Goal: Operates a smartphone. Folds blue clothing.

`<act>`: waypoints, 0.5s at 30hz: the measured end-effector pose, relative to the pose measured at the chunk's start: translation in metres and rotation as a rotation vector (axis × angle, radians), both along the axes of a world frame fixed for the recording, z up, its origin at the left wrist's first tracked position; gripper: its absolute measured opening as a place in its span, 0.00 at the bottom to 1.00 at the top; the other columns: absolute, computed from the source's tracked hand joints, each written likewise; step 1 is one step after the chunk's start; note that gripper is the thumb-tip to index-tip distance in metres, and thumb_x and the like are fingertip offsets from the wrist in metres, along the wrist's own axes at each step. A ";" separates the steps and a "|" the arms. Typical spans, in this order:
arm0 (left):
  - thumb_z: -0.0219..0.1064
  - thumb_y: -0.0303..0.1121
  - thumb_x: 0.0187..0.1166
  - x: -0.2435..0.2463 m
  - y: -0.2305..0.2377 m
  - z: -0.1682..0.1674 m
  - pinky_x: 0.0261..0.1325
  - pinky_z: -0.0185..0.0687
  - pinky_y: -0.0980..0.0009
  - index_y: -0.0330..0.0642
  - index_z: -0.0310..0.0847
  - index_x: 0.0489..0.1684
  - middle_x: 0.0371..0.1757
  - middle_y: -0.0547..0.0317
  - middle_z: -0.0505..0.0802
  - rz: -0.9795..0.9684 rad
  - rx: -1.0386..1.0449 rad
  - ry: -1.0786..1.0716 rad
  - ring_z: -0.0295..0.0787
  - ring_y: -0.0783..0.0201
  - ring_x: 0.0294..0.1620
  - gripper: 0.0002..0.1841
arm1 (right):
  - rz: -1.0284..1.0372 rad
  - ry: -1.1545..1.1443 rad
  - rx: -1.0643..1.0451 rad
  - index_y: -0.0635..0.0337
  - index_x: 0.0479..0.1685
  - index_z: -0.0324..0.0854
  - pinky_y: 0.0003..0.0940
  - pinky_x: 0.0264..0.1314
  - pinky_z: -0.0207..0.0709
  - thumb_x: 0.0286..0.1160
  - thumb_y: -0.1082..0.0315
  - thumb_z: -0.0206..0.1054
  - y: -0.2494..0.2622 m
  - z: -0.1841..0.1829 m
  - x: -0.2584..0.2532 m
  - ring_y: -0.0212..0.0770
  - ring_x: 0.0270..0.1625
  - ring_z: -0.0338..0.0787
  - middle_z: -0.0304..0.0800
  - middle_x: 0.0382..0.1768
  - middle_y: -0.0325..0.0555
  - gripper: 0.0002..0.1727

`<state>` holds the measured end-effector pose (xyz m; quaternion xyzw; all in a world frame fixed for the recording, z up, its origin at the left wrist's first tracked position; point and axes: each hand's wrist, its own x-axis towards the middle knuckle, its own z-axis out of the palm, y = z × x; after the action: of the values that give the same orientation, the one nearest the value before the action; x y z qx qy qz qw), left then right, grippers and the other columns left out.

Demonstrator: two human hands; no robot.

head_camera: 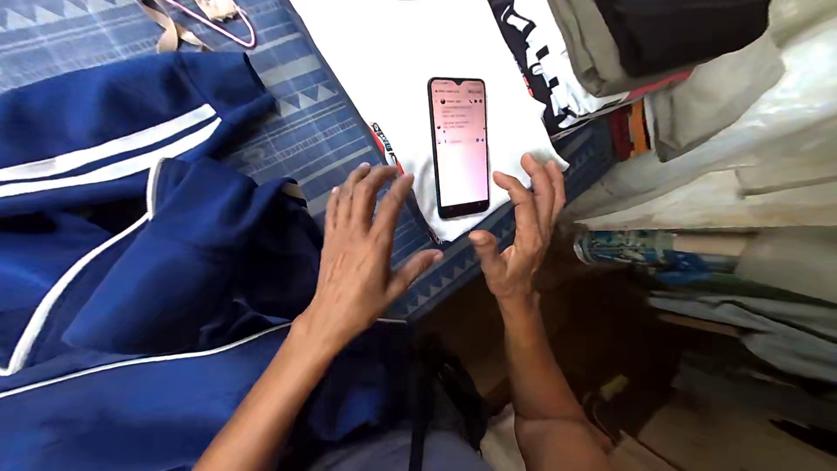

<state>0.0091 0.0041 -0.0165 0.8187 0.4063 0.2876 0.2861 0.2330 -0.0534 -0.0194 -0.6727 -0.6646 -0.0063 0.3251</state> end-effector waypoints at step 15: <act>0.55 0.77 0.70 0.015 0.006 -0.082 0.91 0.32 0.33 0.30 0.46 0.93 0.94 0.32 0.52 0.088 -0.018 0.303 0.40 0.34 0.96 0.62 | 0.052 -0.047 -0.009 0.61 0.82 0.72 0.62 0.94 0.39 0.76 0.22 0.45 0.014 -0.002 0.007 0.66 0.93 0.51 0.64 0.87 0.63 0.53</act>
<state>0.0246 0.0106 -0.0984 0.8317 0.4827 0.1694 0.2158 0.2397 -0.0390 -0.0213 -0.6563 -0.6894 -0.0106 0.3065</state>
